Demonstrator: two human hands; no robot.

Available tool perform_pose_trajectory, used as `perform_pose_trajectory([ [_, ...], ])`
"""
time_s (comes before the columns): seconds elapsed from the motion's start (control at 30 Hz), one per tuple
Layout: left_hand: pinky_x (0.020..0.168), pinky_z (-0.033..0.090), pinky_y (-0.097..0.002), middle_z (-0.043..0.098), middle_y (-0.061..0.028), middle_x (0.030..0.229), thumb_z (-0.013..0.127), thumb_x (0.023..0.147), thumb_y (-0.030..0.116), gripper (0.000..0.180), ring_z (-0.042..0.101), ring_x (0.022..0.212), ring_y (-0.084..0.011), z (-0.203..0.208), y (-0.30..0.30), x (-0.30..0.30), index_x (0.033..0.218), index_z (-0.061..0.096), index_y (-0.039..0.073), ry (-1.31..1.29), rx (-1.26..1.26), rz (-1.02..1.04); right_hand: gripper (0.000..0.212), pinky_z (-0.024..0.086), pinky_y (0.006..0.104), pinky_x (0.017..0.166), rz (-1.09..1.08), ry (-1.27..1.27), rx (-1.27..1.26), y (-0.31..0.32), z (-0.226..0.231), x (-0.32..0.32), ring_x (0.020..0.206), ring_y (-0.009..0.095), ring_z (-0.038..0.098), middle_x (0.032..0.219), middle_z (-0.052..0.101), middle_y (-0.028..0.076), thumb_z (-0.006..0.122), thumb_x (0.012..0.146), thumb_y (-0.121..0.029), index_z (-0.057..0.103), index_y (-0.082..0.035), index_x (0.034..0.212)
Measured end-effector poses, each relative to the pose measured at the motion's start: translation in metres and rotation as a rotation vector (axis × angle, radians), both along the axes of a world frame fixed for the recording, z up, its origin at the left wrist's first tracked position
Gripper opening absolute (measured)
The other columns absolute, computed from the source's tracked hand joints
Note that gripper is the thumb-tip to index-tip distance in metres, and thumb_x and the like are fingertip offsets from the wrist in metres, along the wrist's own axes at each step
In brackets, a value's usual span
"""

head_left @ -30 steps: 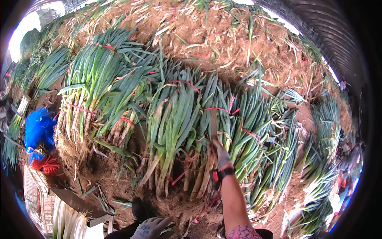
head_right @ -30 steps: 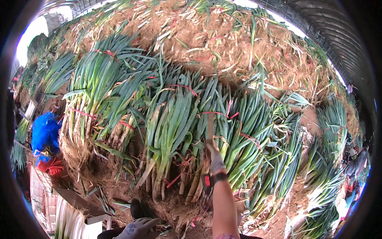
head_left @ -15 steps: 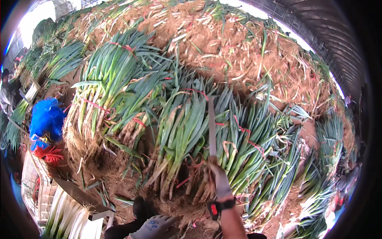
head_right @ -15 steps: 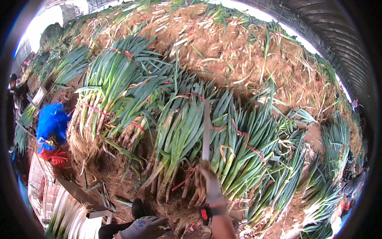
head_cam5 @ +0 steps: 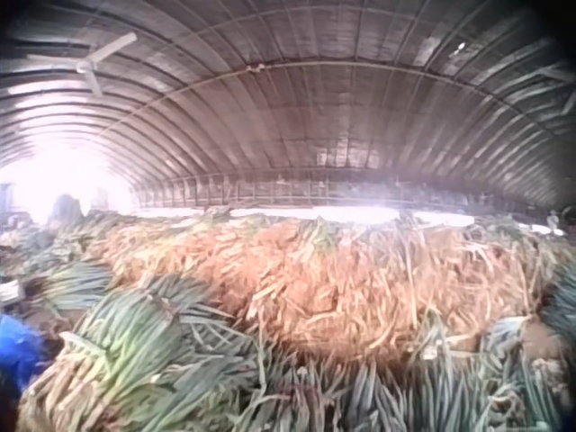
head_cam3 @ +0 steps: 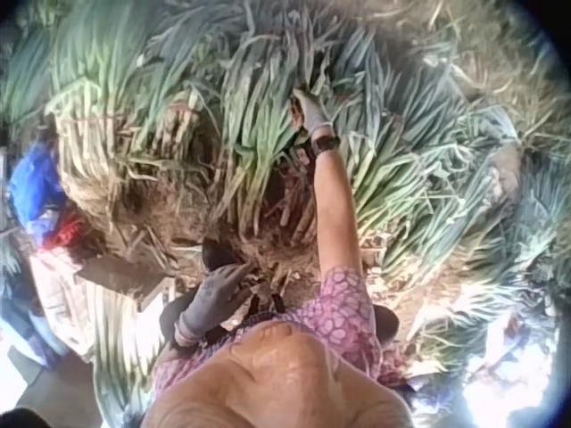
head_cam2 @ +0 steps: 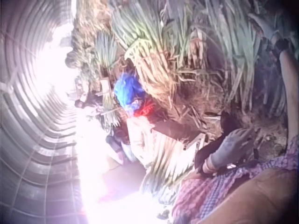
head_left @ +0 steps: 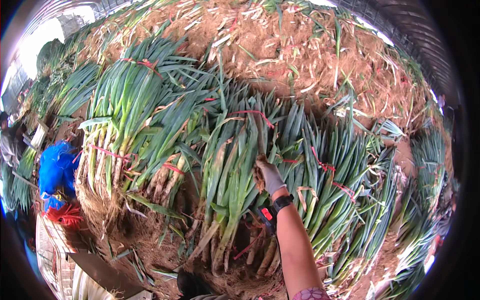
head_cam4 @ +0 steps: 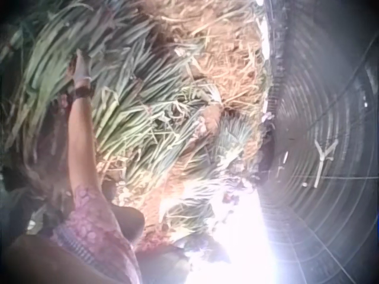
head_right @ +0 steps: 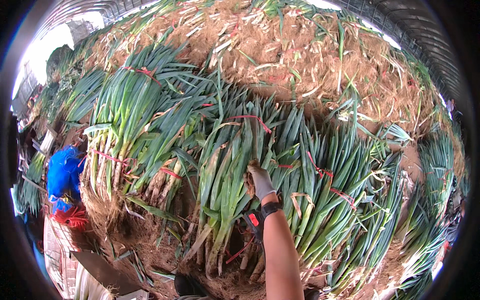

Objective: The person gathers scallions from a pile, trims the roots and leaves with a knife, and peels away the outer layers by hand. They then bundle the cleaned scallions together with red ties and stack them onto a metal rack.

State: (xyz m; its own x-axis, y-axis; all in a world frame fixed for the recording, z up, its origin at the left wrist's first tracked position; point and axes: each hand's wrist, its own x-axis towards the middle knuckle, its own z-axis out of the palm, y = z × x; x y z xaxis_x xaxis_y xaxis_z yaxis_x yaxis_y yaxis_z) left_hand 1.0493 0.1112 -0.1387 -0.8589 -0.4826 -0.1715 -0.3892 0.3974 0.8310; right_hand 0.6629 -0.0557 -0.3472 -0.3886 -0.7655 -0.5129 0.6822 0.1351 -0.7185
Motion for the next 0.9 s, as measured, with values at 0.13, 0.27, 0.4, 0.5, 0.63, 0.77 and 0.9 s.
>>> perform_pose_trajectory([
  [0.13, 0.086, 0.045, -0.0417, 0.058, -0.0209, 0.109, 0.065, 0.079, 0.012, 0.05, 0.055, 0.101, -0.0376, 0.005, 0.006, -0.005, 0.125, 0.049, 0.0, -0.038, 0.023, -0.03, 0.013, 0.043, 0.0283, 0.042, -0.086, 0.547, 0.057, 0.044, -0.021, 0.023, 0.045, 0.014, 0.053, 0.064, 0.058, 0.005, 0.063, 0.083, -0.016, 0.06, -0.003, 0.082],
  [0.27, 0.087, 0.045, -0.0417, 0.058, -0.0203, 0.108, 0.065, 0.079, 0.012, 0.048, 0.055, 0.1, -0.0375, 0.007, 0.015, -0.002, 0.123, 0.05, 0.0, -0.023, 0.028, -0.049, 0.025, 0.045, 0.0303, 0.057, -0.21, 0.909, 0.027, 0.166, 0.004, 0.103, 0.063, 0.017, 0.057, 0.077, 0.062, 0.006, 0.062, 0.083, -0.016, 0.061, 0.002, 0.099],
  [0.4, 0.081, 0.046, -0.0421, 0.059, -0.0193, 0.102, 0.065, 0.079, 0.011, 0.044, 0.056, 0.095, -0.0371, 0.009, 0.033, -0.007, 0.119, 0.052, 0.001, 0.016, -0.02, -0.109, 0.026, 0.047, 0.0294, 0.065, -0.373, 0.552, 0.312, 0.3, 0.079, 0.133, 0.072, 0.019, 0.059, 0.082, 0.062, 0.006, 0.056, 0.087, -0.014, 0.061, -0.002, 0.11],
  [0.5, 0.075, 0.046, -0.0433, 0.059, -0.018, 0.093, 0.064, 0.08, 0.013, 0.04, 0.056, 0.086, -0.0367, 0.001, 0.05, -0.011, 0.117, 0.054, 0.002, 0.073, -0.042, -0.171, 0.024, 0.045, 0.0238, 0.057, -0.248, 1.569, 0.415, 0.35, 0.1, 0.145, 0.064, 0.013, 0.057, 0.08, 0.061, 0.002, 0.051, 0.091, -0.015, 0.063, -0.003, 0.108],
  [0.63, 0.071, 0.046, -0.0435, 0.06, -0.0177, 0.089, 0.064, 0.083, 0.019, 0.036, 0.058, 0.082, -0.0355, -0.009, 0.069, -0.018, 0.115, 0.056, 0.004, 0.138, -0.143, -0.211, 0.018, 0.042, 0.0239, 0.053, -0.538, -0.028, 0.174, 0.388, 0.128, 0.164, 0.061, 0.01, 0.053, 0.081, 0.058, 0.002, 0.051, 0.093, -0.021, 0.059, -0.005, 0.098],
  [0.77, 0.072, 0.047, -0.0429, 0.061, -0.0183, 0.095, 0.064, 0.083, 0.019, 0.036, 0.058, 0.084, -0.036, -0.01, 0.085, -0.018, 0.115, 0.056, 0.003, 0.194, -0.22, -0.21, 0.023, 0.037, 0.0235, 0.045, -0.47, -0.167, 0.109, 0.393, 0.108, 0.137, 0.052, 0.008, 0.046, 0.071, 0.052, -0.001, 0.052, 0.093, -0.027, 0.055, -0.007, 0.102],
  [0.9, 0.076, 0.047, -0.0427, 0.061, -0.0187, 0.099, 0.064, 0.082, 0.017, 0.038, 0.058, 0.089, -0.0359, -0.006, 0.097, -0.018, 0.116, 0.056, 0.003, 0.079, -0.165, -0.232, 0.028, 0.042, 0.0252, 0.045, -0.395, -0.235, 0.042, 0.38, 0.025, 0.072, 0.052, 0.01, 0.05, 0.071, 0.055, 0.002, 0.048, 0.094, -0.026, 0.059, -0.004, 0.107],
])
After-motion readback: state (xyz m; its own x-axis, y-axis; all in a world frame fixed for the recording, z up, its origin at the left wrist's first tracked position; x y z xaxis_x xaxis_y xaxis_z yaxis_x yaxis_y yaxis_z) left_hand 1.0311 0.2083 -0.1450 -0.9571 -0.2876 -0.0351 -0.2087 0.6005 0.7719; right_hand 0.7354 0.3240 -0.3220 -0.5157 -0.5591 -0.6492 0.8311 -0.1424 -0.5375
